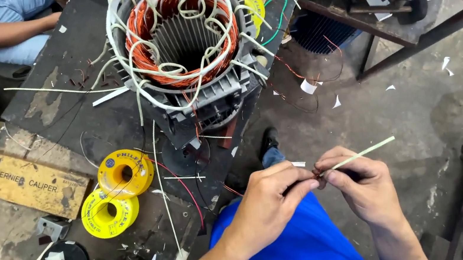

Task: A person is repairing an electric motor by stripping wires, adding insulation sleeves, and connecting them to the stator windings.

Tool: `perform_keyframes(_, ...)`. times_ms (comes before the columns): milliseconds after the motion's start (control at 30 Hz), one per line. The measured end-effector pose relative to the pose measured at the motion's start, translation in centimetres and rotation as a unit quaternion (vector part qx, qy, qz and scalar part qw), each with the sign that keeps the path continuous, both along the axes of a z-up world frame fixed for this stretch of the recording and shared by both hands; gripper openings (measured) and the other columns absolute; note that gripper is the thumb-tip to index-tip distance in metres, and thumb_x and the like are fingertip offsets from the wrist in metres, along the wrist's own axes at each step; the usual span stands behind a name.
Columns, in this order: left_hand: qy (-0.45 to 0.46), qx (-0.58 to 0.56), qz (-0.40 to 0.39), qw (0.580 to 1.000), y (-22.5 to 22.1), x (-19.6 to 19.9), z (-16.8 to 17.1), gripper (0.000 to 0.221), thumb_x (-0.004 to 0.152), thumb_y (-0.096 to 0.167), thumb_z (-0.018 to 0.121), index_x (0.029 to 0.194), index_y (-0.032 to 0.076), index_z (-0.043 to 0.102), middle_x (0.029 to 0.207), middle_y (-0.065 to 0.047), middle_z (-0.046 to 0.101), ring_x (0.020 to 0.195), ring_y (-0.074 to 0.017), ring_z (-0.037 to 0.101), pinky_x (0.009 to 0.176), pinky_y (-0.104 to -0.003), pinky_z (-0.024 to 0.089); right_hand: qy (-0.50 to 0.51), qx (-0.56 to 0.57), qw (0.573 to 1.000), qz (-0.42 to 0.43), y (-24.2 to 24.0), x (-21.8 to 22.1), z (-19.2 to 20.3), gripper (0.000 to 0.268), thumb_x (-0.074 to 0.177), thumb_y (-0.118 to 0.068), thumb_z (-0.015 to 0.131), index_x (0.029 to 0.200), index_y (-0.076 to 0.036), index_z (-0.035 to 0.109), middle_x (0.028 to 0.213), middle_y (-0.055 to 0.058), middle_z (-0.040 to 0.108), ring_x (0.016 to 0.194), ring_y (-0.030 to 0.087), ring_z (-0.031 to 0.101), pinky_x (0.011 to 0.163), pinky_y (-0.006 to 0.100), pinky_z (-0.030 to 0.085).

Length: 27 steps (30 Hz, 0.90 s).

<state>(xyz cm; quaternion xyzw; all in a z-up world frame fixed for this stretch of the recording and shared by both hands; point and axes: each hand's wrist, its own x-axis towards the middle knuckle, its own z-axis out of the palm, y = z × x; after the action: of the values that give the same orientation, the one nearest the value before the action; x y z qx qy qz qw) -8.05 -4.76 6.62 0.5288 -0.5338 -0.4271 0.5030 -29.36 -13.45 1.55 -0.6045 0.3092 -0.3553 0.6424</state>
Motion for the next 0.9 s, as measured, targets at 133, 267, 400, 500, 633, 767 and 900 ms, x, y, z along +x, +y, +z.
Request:
perform_keyframes(133,-0.041,-0.072,-0.012,0.997,0.2,-0.1,-0.1,0.016,0.109,0.011,0.064,0.114,-0.001,0.073,0.098,-0.013,0.072,0.084,-0.0256,0.071,0.080,-0.037,0.056,-0.030,-0.002,1.000,0.003,0.1,0.5,0.3,0.013,0.097,-0.001,0.073,0.110,0.002,0.078,0.104,0.020,0.071,0.081,0.026,0.073,0.075,0.032,0.068)
perform_keyframes(267,-0.049,-0.076,0.022,0.996,0.4,-0.8,0.0,0.015,0.110,0.008,0.061,0.113,0.000,0.073,0.091,-0.011,0.070,0.076,-0.0260,0.067,0.073,-0.039,0.054,0.057,-0.112,0.992,0.012,-0.3,0.7,1.8,0.008,0.096,-0.007,0.075,0.101,-0.003,0.080,0.100,0.014,0.074,0.084,0.020,0.075,0.075,0.026,0.069)
perform_keyframes(400,-0.093,-0.089,0.061,0.990,0.6,-0.9,0.6,0.012,0.107,0.006,0.064,0.116,0.004,0.073,0.095,-0.009,0.074,0.078,-0.0262,0.072,0.072,-0.038,0.056,-0.045,-0.052,0.998,0.000,-1.1,0.8,1.3,0.012,0.101,-0.003,0.068,0.102,0.005,0.076,0.109,0.023,0.069,0.084,0.027,0.075,0.081,0.034,0.068)
perform_keyframes(500,-0.036,-0.017,0.043,0.998,0.4,-0.2,1.2,0.017,0.103,0.016,0.069,0.113,0.009,0.080,0.110,-0.005,0.085,0.089,-0.0157,0.081,0.074,-0.029,0.059,-0.124,0.005,0.992,0.020,-1.7,0.9,0.7,0.020,0.109,-0.011,0.066,0.122,0.001,0.075,0.120,0.017,0.060,0.089,0.027,0.074,0.080,0.035,0.066)
perform_keyframes(633,0.022,0.002,-0.005,1.000,0.3,0.2,0.5,0.019,0.106,0.020,0.067,0.117,0.012,0.080,0.105,-0.003,0.084,0.092,-0.0142,0.079,0.087,-0.029,0.060,-0.101,0.043,0.994,0.025,-1.6,1.2,-0.1,0.018,0.105,-0.015,0.073,0.114,-0.001,0.079,0.105,0.016,0.067,0.087,0.021,0.063,0.078,0.030,0.054)
perform_keyframes(767,0.061,-0.024,0.025,0.998,0.2,0.6,0.9,0.017,0.108,0.012,0.064,0.114,0.007,0.079,0.112,-0.007,0.084,0.102,-0.0159,0.081,0.094,-0.028,0.062,-0.155,0.053,0.986,0.030,-1.1,2.2,1.6,0.021,0.106,-0.015,0.074,0.120,0.001,0.076,0.096,0.019,0.064,0.081,0.028,0.066,0.076,0.035,0.060)
perform_keyframes(900,0.072,-0.025,0.055,0.996,0.3,0.5,0.6,0.014,0.104,0.012,0.072,0.113,0.007,0.080,0.108,-0.007,0.085,0.096,-0.0151,0.080,0.090,-0.027,0.063,-0.144,0.035,0.989,-0.014,-0.5,2.6,1.3,0.019,0.102,-0.006,0.075,0.120,0.001,0.077,0.106,0.020,0.072,0.100,0.028,0.074,0.084,0.034,0.062)
